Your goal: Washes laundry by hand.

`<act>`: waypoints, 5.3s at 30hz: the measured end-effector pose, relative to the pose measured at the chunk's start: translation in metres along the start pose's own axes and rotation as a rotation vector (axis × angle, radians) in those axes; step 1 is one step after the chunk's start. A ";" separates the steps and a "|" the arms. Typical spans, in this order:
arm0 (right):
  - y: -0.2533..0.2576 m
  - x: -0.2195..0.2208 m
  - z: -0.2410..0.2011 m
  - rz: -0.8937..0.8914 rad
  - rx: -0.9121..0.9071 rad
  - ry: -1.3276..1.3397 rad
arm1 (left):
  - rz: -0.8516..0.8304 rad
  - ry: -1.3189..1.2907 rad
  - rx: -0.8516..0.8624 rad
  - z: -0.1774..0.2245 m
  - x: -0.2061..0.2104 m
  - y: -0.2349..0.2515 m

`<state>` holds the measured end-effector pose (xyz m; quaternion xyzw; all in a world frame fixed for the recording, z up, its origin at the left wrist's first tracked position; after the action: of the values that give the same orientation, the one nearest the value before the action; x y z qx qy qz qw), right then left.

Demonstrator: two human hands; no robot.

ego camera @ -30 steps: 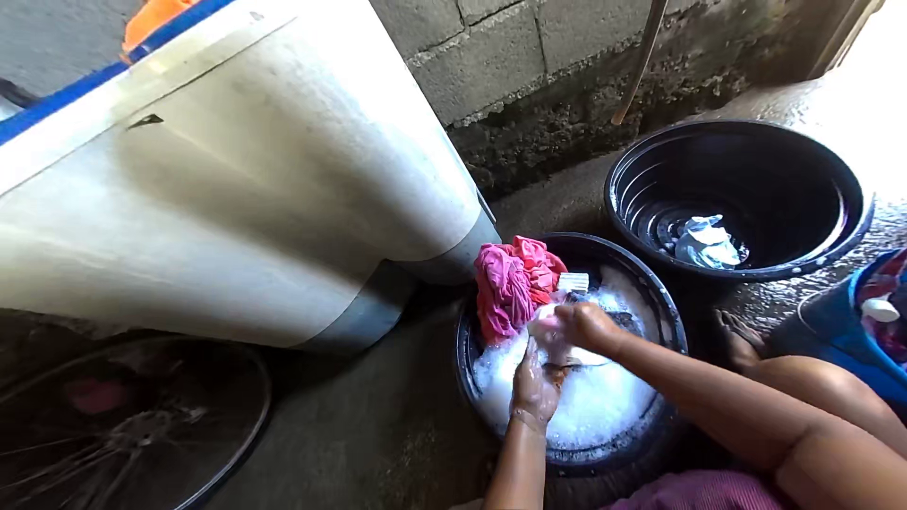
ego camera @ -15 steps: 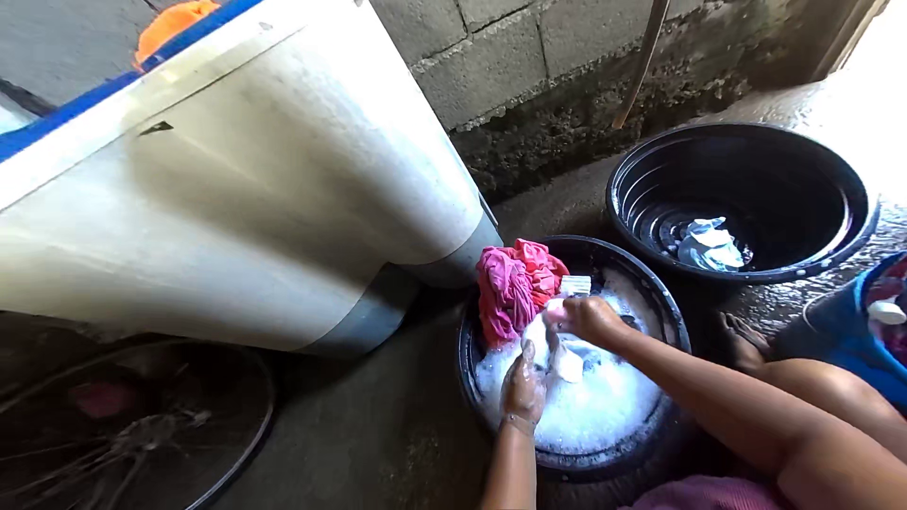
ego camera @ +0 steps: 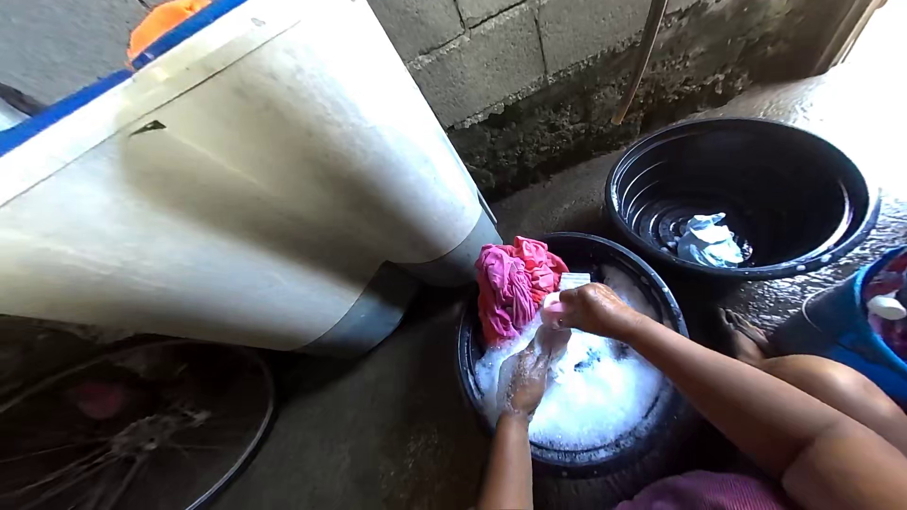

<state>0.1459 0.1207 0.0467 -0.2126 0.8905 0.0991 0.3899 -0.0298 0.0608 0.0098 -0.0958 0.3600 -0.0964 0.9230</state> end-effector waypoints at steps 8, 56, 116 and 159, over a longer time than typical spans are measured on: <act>-0.001 0.024 0.005 -0.089 0.087 0.003 | 0.136 -0.625 -0.066 -0.019 0.016 0.002; 0.007 0.026 -0.008 0.144 0.160 0.696 | 0.104 -0.954 -0.061 -0.017 0.033 0.000; 0.012 0.037 0.025 -0.049 0.078 0.455 | 0.197 -1.126 -0.090 -0.025 0.010 0.019; -0.003 0.061 0.019 -0.034 0.043 0.172 | 0.191 -1.441 -0.283 -0.018 0.036 0.005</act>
<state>0.1225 0.1062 -0.0108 -0.2268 0.9189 0.0546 0.3181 -0.0156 0.0546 -0.0273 -0.2219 -0.3193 0.1184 0.9137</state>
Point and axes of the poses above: each hand's wrist, its own y-axis towards the middle knuckle, its own x-axis out of the palm, z = x × y, the point moved 5 cm from there along y, towards the middle knuckle, and after that the axes turned 6 degrees about -y, right-handed, at the moved point
